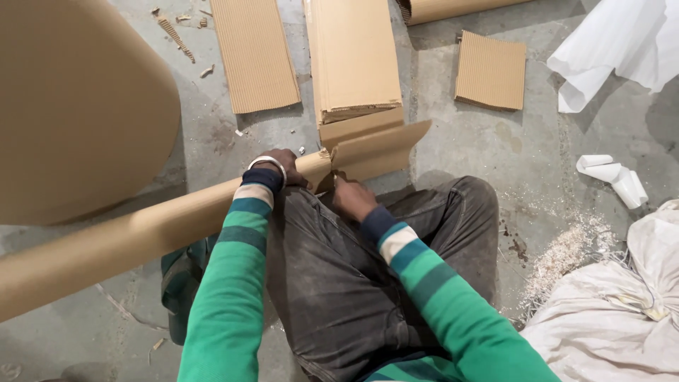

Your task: The person cuts and organizes corrugated cardboard sheets for packaging while sitting on the floor.

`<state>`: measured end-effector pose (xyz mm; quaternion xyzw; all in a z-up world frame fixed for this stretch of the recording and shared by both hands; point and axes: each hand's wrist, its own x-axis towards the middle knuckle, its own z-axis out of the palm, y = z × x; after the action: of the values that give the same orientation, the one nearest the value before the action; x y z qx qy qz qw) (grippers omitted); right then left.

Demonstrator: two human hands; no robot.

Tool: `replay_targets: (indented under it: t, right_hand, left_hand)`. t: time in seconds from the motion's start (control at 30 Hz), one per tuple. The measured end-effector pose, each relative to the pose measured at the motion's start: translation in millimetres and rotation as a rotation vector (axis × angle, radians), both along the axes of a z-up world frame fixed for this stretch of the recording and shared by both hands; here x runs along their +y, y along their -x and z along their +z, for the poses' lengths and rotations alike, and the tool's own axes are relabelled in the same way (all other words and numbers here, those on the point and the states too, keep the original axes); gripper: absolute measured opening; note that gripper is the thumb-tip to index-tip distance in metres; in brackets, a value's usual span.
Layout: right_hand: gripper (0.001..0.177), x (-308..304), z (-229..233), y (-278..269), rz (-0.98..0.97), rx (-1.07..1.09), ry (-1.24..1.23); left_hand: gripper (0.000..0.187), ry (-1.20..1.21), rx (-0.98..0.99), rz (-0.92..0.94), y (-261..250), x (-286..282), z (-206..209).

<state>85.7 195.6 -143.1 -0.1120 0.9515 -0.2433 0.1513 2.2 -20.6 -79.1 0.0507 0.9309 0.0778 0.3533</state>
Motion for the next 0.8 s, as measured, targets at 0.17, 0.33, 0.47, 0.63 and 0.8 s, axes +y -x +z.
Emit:
replay_targets:
  t: [0.17,0.33,0.47,0.63,0.8]
  right_hand:
    - [0.030,-5.8,-1.9,-0.6,-0.052,0.013,0.031]
    - [0.032,6.0,21.7,-42.6,-0.049,-0.043,-0.084]
    - [0.040,10.7,33.2,-55.0,-0.069,-0.029,-0.056]
    - [0.030,-3.0,-17.5,-15.2,-0.054,0.002,-0.056]
    - [0.026,-16.1,-7.4,1.2,-0.085,0.062,0.013]
  left_hand:
    - [0.080,-0.002,-0.012,0.046,-3.0,0.4,7.6]
    - [0.080,0.010,-0.043,0.041,0.7,4.9,10.9]
    - [0.076,0.014,-0.039,0.009,2.5,9.6,12.2]
    - [0.076,0.005,-0.014,0.001,3.6,-2.3,-3.6]
    - [0.078,0.010,-0.022,0.025,0.9,0.6,-4.1]
